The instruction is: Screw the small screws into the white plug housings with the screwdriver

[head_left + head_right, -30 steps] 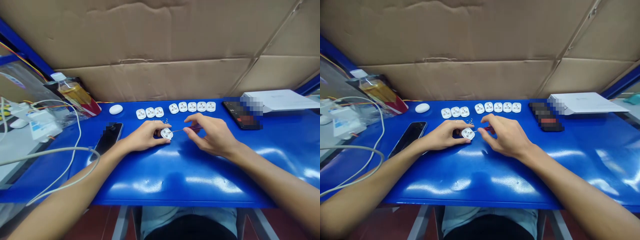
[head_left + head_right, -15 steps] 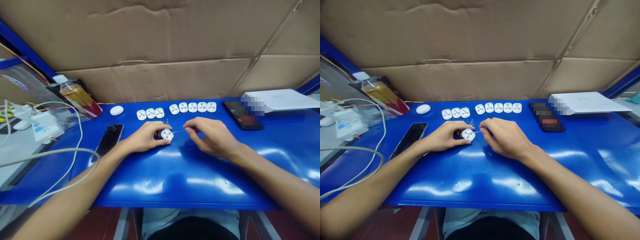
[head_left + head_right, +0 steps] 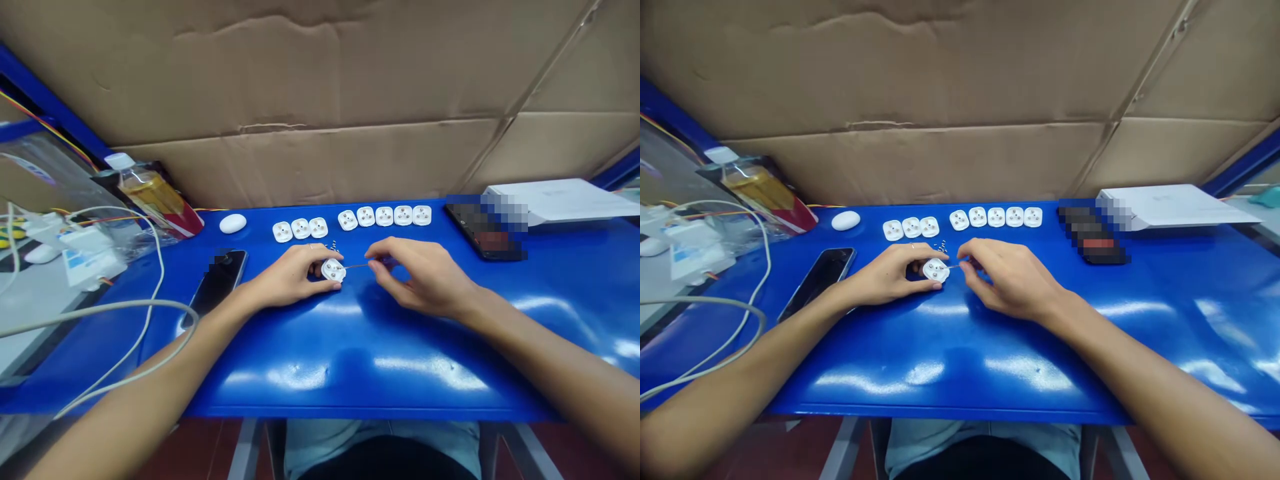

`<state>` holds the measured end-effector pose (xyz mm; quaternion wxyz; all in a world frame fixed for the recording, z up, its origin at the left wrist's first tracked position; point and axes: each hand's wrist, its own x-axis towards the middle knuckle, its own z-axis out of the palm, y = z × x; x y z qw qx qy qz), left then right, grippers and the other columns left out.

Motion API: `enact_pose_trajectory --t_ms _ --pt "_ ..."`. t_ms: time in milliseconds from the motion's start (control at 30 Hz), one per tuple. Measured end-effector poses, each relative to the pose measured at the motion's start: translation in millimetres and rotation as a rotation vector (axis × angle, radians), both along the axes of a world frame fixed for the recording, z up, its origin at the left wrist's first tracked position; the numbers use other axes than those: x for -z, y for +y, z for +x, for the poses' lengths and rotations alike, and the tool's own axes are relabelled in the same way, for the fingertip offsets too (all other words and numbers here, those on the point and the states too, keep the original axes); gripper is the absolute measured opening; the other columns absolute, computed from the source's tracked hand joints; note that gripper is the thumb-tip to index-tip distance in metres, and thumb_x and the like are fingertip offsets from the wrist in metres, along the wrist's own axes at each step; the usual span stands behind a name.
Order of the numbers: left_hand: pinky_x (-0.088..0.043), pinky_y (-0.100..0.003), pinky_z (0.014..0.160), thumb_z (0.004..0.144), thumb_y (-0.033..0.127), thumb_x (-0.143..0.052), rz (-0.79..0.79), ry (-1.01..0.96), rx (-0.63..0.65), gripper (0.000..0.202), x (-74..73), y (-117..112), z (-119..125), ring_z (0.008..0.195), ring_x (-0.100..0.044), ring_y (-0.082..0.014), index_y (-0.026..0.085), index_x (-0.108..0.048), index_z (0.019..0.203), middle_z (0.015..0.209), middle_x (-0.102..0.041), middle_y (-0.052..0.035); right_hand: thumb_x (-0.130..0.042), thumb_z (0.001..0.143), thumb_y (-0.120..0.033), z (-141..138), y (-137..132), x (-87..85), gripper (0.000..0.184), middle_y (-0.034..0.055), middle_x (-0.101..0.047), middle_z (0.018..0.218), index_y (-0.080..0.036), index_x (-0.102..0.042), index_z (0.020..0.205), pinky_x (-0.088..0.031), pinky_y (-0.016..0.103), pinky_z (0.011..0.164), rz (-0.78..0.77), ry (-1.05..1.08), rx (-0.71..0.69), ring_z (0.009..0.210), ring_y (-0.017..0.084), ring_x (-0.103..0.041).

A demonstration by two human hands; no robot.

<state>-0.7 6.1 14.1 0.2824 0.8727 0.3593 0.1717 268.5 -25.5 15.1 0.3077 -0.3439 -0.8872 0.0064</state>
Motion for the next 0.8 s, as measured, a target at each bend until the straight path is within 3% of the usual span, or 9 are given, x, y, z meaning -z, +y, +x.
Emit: enact_pose_trajectory --t_ms 333,633,733,800 --pt "-0.05 -0.029 0.074 0.091 0.047 -0.075 -0.011 -0.007 -0.003 0.048 4.8 3.4 -3.2 0.082 -0.064 -0.0181 0.021 -0.069 0.131 0.104 -0.073 -0.0051 -0.055 0.09 -0.01 -1.7 2.0 -1.5 0.021 0.007 -0.07 0.096 -0.02 -0.058 0.109 -0.056 0.037 0.073 0.06 0.022 -0.122 0.086 0.023 -0.066" --pt "-0.05 -0.03 0.073 0.09 0.053 -0.075 0.026 -0.018 -0.005 0.053 -0.4 3.1 -2.6 0.082 -0.063 -0.0191 0.022 -0.068 0.132 0.103 -0.071 -0.0051 -0.054 0.091 -0.01 -0.3 2.5 -3.7 0.019 0.0081 -0.071 0.098 -0.021 -0.058 0.106 -0.056 0.036 0.077 0.108 0.075 0.009 0.09 0.024 -0.069" --pt "-0.052 -0.034 0.08 0.093 0.054 -0.07 0.08 -0.034 -0.084 0.046 -1.8 2.6 -0.8 0.087 -0.064 -0.0209 0.023 -0.07 0.128 0.108 -0.072 -0.0059 -0.052 0.096 -0.012 -0.8 5.9 -0.4 0.017 0.0101 -0.071 0.104 -0.021 -0.058 0.109 -0.057 0.039 0.082 0.081 0.053 0.057 0.097 0.026 -0.07" --pt "-0.053 -0.039 0.093 0.096 0.053 -0.067 0.105 -0.05 -0.117 0.041 -1.2 2.7 0.7 0.102 -0.066 -0.0246 0.024 -0.072 0.124 0.122 -0.071 -0.0074 -0.05 0.099 -0.014 -1.3 7.9 2.0 0.016 0.0116 -0.071 0.108 -0.02 -0.058 0.112 -0.057 0.041 0.084 0.035 0.013 0.068 0.101 0.027 -0.069"
